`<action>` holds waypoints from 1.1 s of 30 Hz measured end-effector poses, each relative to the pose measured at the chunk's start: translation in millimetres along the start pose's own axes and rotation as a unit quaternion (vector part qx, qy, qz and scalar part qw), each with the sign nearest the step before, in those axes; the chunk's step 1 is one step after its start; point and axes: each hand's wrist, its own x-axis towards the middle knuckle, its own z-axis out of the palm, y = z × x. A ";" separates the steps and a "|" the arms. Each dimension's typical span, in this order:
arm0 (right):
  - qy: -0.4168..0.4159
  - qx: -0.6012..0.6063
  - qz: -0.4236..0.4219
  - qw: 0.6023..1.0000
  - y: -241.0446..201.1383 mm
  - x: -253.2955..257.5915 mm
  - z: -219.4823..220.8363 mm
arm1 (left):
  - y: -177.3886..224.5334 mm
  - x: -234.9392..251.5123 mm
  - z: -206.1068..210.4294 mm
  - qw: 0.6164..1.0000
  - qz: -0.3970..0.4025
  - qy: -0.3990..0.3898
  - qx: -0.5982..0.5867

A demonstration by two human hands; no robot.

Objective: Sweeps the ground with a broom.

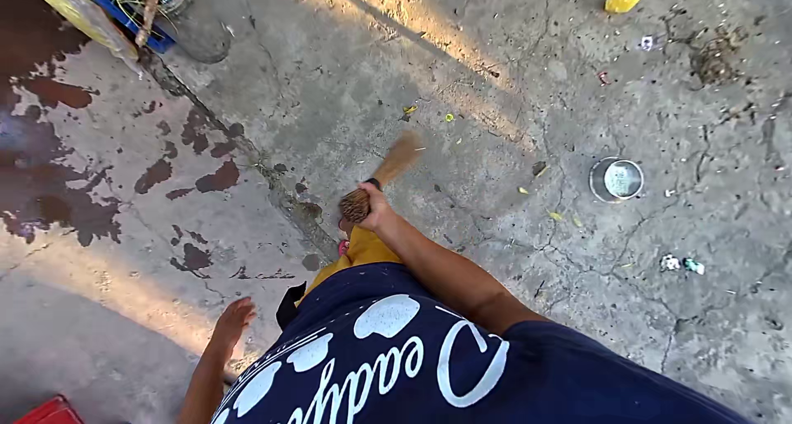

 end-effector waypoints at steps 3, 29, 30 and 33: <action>-0.028 -0.029 0.067 0.997 14.7 25.0 64.1 | 71.4 15.5 -2.3 0.990 0.125 -0.020 0.055; 0.002 0.065 0.033 0.997 -140.0 90.3 85.7 | 224.9 83.9 -73.3 0.975 0.126 -0.092 0.156; -0.011 0.050 0.034 0.998 -150.4 94.3 66.6 | 254.9 67.5 -69.8 0.981 0.098 -0.068 0.155; 0.055 0.124 -0.057 0.989 -178.8 99.6 -11.5 | 284.9 63.1 -91.0 0.990 0.047 0.000 0.135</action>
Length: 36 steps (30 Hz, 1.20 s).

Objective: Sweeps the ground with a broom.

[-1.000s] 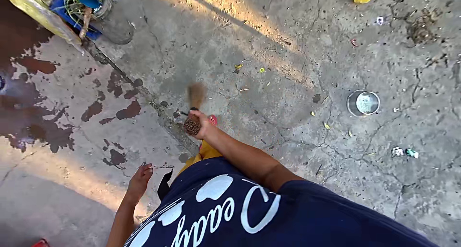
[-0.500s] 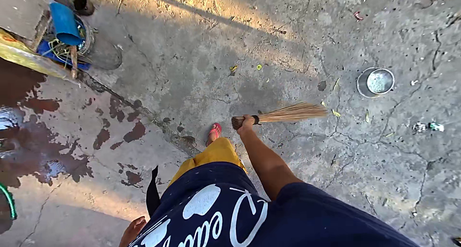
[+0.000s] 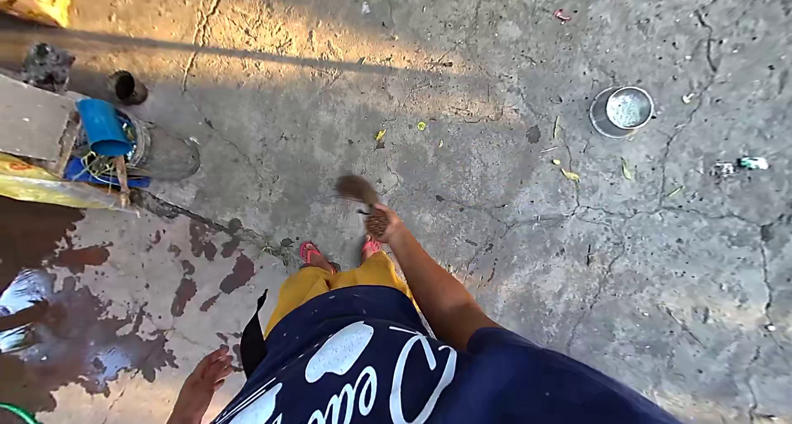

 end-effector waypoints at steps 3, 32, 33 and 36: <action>0.135 0.151 -0.148 0.968 -32.3 20.7 -55.9 | -56.1 48.8 -55.7 0.999 -0.028 -0.024 -0.025; 0.235 0.095 -0.183 0.950 -88.1 84.4 149.4 | 455.8 267.5 390.7 0.757 0.012 -0.646 0.094; 0.211 0.068 -0.164 0.961 -85.2 79.0 150.9 | 452.4 264.5 377.4 0.769 0.011 -0.638 0.049; 0.094 -0.004 -0.068 0.993 -74.1 65.8 158.8 | 452.9 244.7 308.7 0.825 -0.026 -0.561 -0.066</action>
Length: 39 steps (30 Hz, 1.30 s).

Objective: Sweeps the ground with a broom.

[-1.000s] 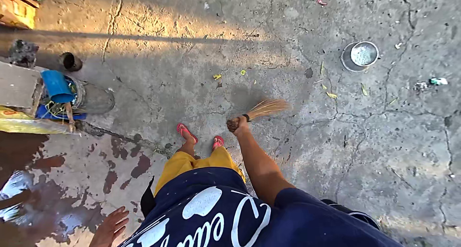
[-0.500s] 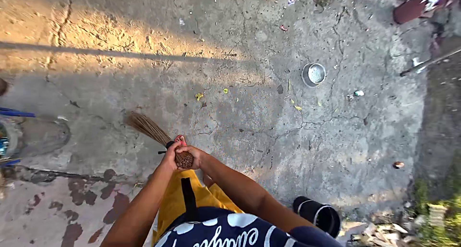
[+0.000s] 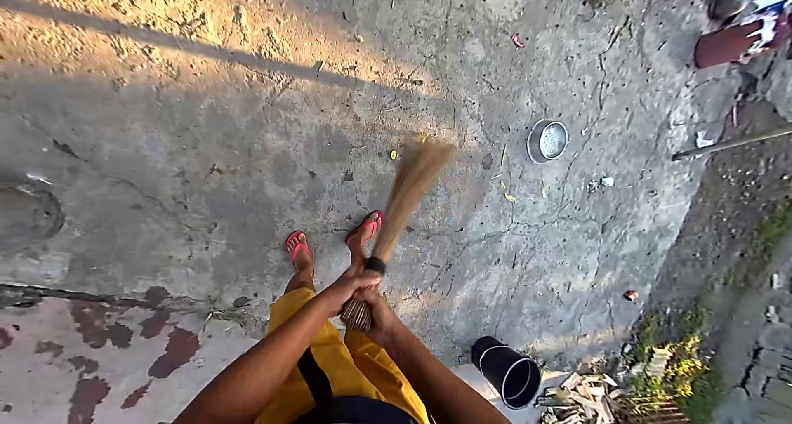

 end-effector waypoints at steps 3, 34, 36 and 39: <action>-0.130 -0.101 0.080 0.983 -8.1 11.2 11.5 | -3.4 -28.3 -9.1 0.983 0.005 0.171 -0.066; 0.007 0.116 0.000 0.993 -249.6 113.9 -48.4 | 169.8 239.4 82.9 0.970 -0.090 0.141 0.178; 0.092 0.179 -0.086 0.976 -264.0 117.6 -40.4 | 193.4 281.6 95.0 0.950 -0.147 0.021 0.277; 0.145 0.117 -0.127 0.974 -284.5 119.3 -21.8 | 223.8 296.6 96.5 0.947 -0.112 -0.121 0.275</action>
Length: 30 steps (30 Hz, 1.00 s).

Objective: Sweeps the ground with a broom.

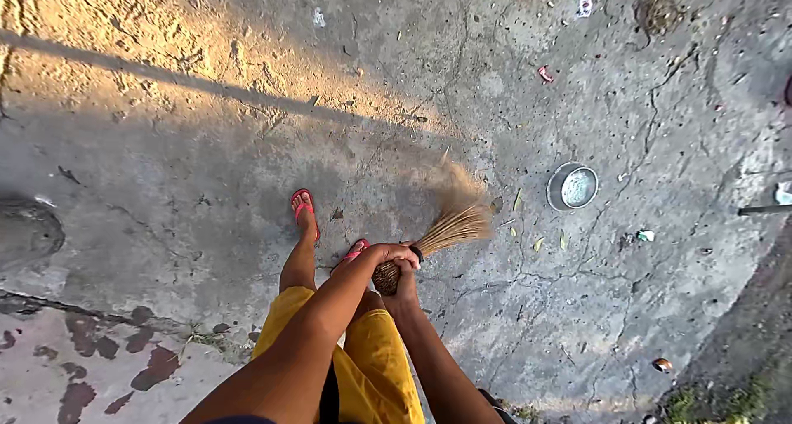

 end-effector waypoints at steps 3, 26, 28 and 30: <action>-0.073 -0.081 0.054 0.993 8.9 -29.6 10.0 | -22.9 -59.9 -4.3 0.988 0.105 0.039 -0.108; -0.156 -0.191 0.136 0.960 0.5 -32.1 163.9 | 14.1 -193.5 -120.4 0.964 0.105 0.062 -0.235; -0.292 -0.221 0.231 0.901 -0.4 -38.1 161.2 | -14.6 -227.3 -123.1 0.946 0.123 0.072 -0.291; -0.389 -0.208 0.275 0.854 10.5 -31.2 173.8 | -19.7 -256.4 -126.6 0.930 0.109 0.169 -0.309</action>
